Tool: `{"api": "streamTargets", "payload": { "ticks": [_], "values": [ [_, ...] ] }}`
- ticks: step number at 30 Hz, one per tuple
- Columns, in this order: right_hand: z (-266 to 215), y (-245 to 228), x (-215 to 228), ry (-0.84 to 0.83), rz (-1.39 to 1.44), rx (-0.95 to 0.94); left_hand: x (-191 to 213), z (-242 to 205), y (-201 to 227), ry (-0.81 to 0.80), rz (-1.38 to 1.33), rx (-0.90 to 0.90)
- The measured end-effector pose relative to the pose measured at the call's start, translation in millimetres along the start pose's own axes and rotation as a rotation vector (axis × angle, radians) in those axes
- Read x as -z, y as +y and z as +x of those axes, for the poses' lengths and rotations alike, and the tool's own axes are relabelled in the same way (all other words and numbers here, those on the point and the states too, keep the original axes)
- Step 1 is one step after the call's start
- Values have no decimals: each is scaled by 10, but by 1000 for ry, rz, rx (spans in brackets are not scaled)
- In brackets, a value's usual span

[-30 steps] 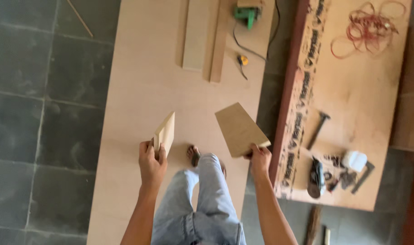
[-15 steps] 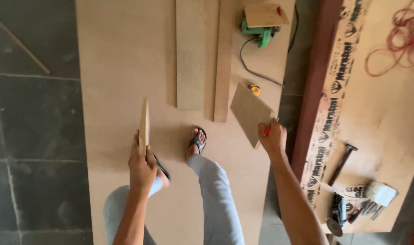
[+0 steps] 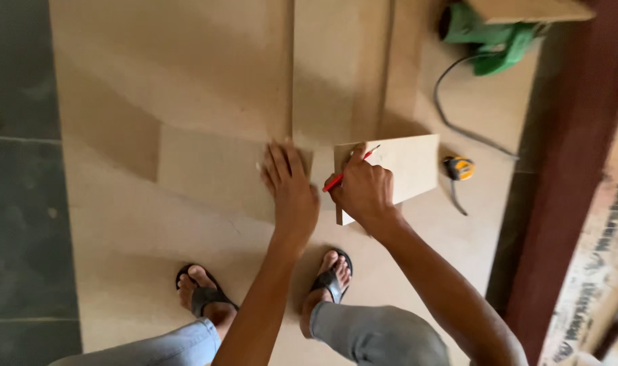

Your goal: The person measures and marks several pieces of particle board using a tape measure and a red pencil. They align the boards, draw lines, and fit a piece into a wooden shelving unit to mark its position.

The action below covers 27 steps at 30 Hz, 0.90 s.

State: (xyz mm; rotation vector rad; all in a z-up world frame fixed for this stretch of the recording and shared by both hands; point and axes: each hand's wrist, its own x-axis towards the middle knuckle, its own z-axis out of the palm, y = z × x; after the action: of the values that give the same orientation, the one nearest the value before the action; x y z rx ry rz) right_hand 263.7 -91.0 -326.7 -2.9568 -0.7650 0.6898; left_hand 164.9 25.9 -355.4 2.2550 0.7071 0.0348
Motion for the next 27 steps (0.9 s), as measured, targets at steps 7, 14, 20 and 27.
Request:
{"api": "streamTargets", "payload": {
  "ticks": [7,14,20,27],
  "values": [
    [-157,-54,-1294,28,-26,-13,-528,339,-855,143,136,-79],
    [-261,-9,-2018,145,-30,-69,-864,438,-860,168,247,-174],
    [-375,250,-1913,-107,42,-97,-1037,624,-1165,47,223,-126],
    [721,635,-1646,655,550,116,-1124,858,-1766,130,274,-294]
  ]
}}
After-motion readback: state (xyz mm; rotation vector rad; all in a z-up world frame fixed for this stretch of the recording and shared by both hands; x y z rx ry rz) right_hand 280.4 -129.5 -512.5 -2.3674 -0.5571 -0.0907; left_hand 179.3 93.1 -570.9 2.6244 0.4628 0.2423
